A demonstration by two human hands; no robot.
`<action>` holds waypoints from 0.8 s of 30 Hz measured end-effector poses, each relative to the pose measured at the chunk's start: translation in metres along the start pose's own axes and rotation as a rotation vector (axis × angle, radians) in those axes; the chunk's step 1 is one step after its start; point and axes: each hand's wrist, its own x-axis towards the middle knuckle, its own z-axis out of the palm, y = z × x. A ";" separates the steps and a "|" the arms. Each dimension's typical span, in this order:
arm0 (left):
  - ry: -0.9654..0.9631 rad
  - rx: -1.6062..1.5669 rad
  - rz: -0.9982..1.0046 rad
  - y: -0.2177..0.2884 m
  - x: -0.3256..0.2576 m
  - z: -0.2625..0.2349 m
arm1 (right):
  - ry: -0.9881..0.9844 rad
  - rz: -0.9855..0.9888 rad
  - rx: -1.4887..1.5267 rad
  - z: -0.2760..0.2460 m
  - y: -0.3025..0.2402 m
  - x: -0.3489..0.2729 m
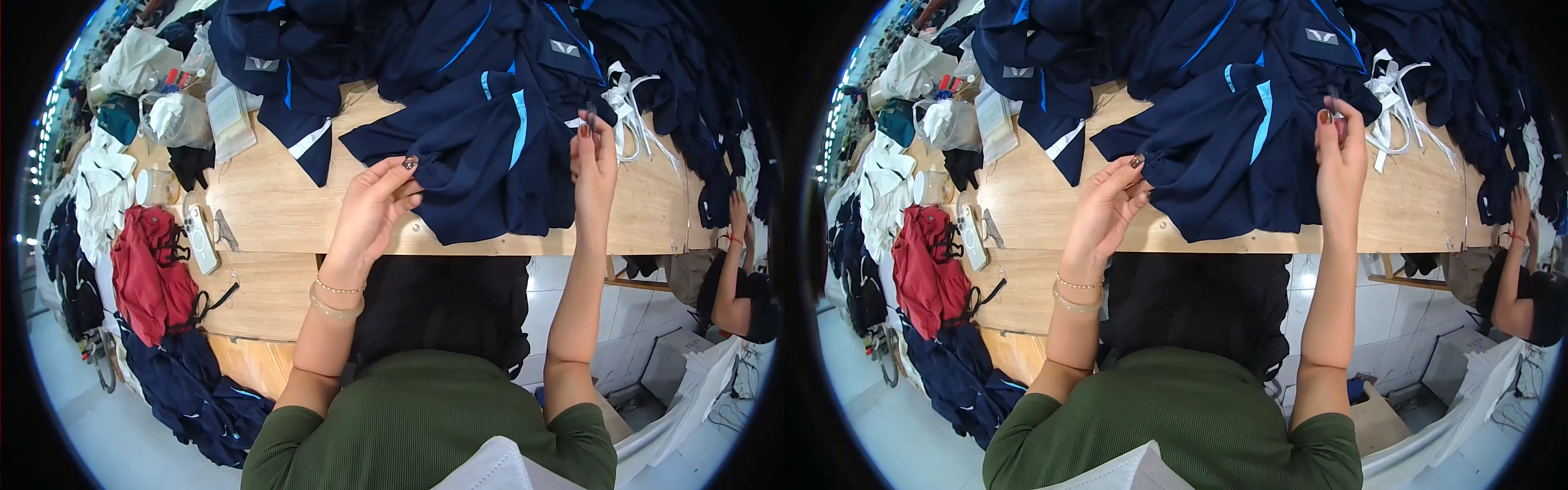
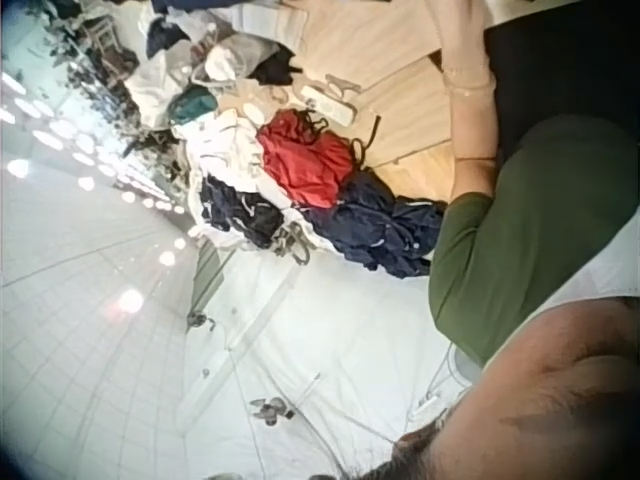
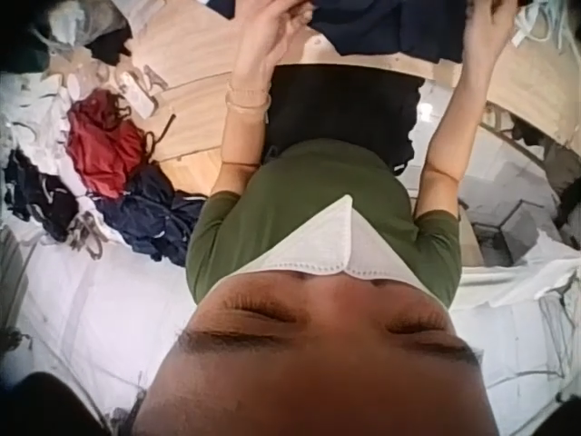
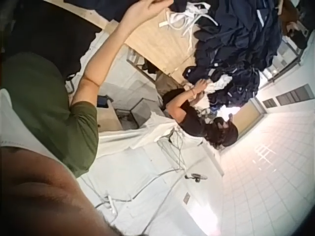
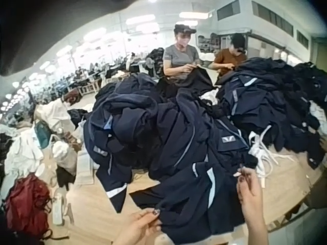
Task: Trimming loose threads and excess fabric from blue garments using thread snips on a factory workbench.
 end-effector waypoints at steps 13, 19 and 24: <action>-0.061 -0.202 0.134 -0.004 -0.005 0.032 | -0.092 -0.491 -0.140 0.048 -0.040 -0.061; -0.014 -0.133 0.150 -0.005 -0.010 0.040 | -0.101 -0.614 -0.248 0.056 -0.043 -0.061; -0.046 -0.113 0.179 -0.007 -0.012 0.037 | -0.107 -0.603 -0.197 0.057 -0.039 -0.062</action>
